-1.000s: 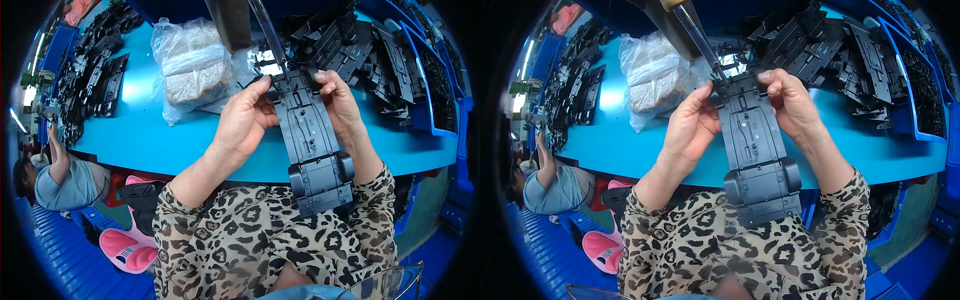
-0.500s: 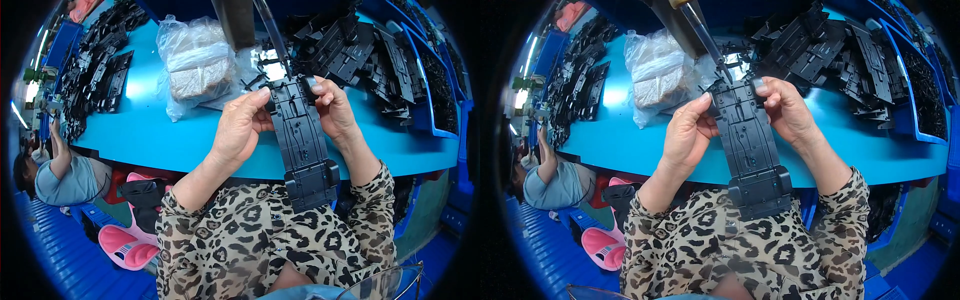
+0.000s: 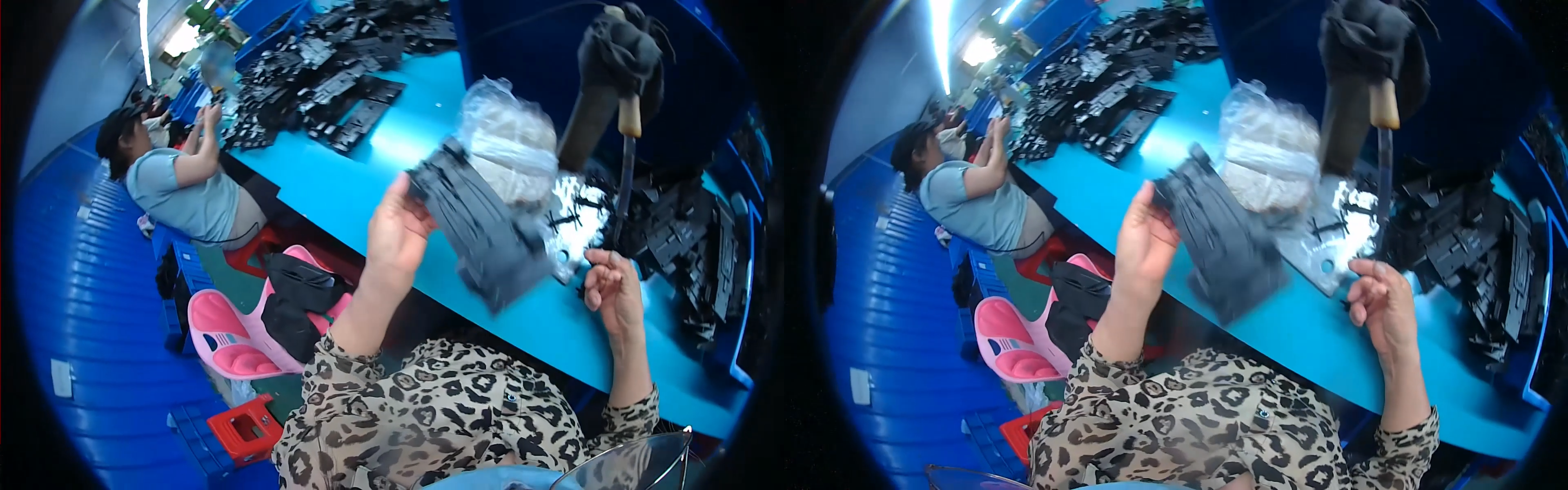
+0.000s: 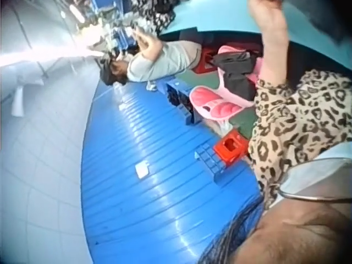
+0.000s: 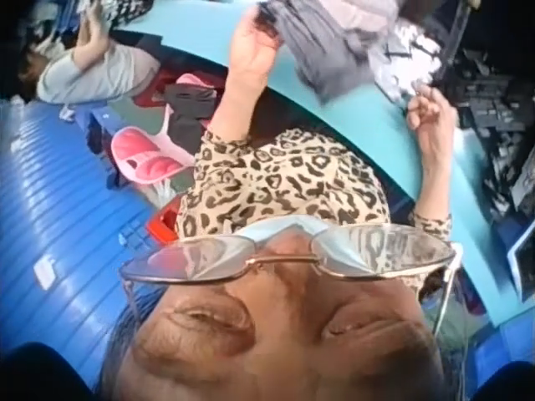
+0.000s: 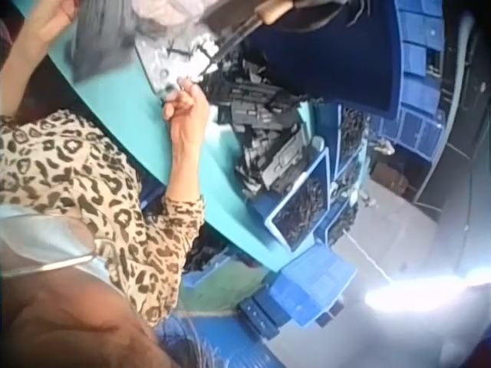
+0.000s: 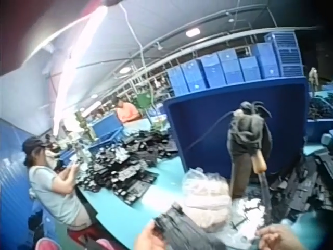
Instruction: Assembling the chassis and components of a black toy truck using a suspended power screwdriver on an assembly line.
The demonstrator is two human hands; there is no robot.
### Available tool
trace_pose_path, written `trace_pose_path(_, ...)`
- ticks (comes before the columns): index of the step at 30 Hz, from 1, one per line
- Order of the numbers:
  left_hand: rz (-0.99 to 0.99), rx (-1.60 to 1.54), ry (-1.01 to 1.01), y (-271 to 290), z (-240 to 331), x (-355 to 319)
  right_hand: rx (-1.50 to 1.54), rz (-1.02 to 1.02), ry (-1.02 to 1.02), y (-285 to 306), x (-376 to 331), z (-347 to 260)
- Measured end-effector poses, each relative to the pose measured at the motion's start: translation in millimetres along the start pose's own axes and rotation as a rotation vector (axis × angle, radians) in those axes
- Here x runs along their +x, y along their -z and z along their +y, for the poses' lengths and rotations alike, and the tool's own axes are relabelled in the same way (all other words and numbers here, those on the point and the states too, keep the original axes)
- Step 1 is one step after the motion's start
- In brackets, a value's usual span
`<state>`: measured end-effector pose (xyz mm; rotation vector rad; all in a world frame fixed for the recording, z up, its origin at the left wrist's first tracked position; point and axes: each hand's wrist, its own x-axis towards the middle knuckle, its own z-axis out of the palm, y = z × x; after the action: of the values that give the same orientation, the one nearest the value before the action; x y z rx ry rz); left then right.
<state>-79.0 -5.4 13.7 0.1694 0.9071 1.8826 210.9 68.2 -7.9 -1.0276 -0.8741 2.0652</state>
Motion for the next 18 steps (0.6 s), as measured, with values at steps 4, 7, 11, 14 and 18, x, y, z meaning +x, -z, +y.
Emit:
trace_pose_path(4, 0.020, -0.058, -0.260, 39, 55, 58, -0.025, 0.002, 0.011, -3, 1, 0)
trace_pose_path(7, -0.069, -0.103, -0.393, 69, 101, 121, -0.010, 0.008, 0.020, -2, 2, 1)
trace_pose_path(11, 0.123, -0.139, -0.507, 64, 158, 158, -0.020, 0.010, 0.016, -4, -1, 1)
trace_pose_path(14, 0.073, -0.098, -0.456, 68, 163, 161, -0.020, 0.021, 0.023, -5, -4, 1)
trace_pose_path(18, 0.024, -0.095, -0.323, 61, 109, 152, -0.221, 0.094, 0.117, -2, -9, 0)
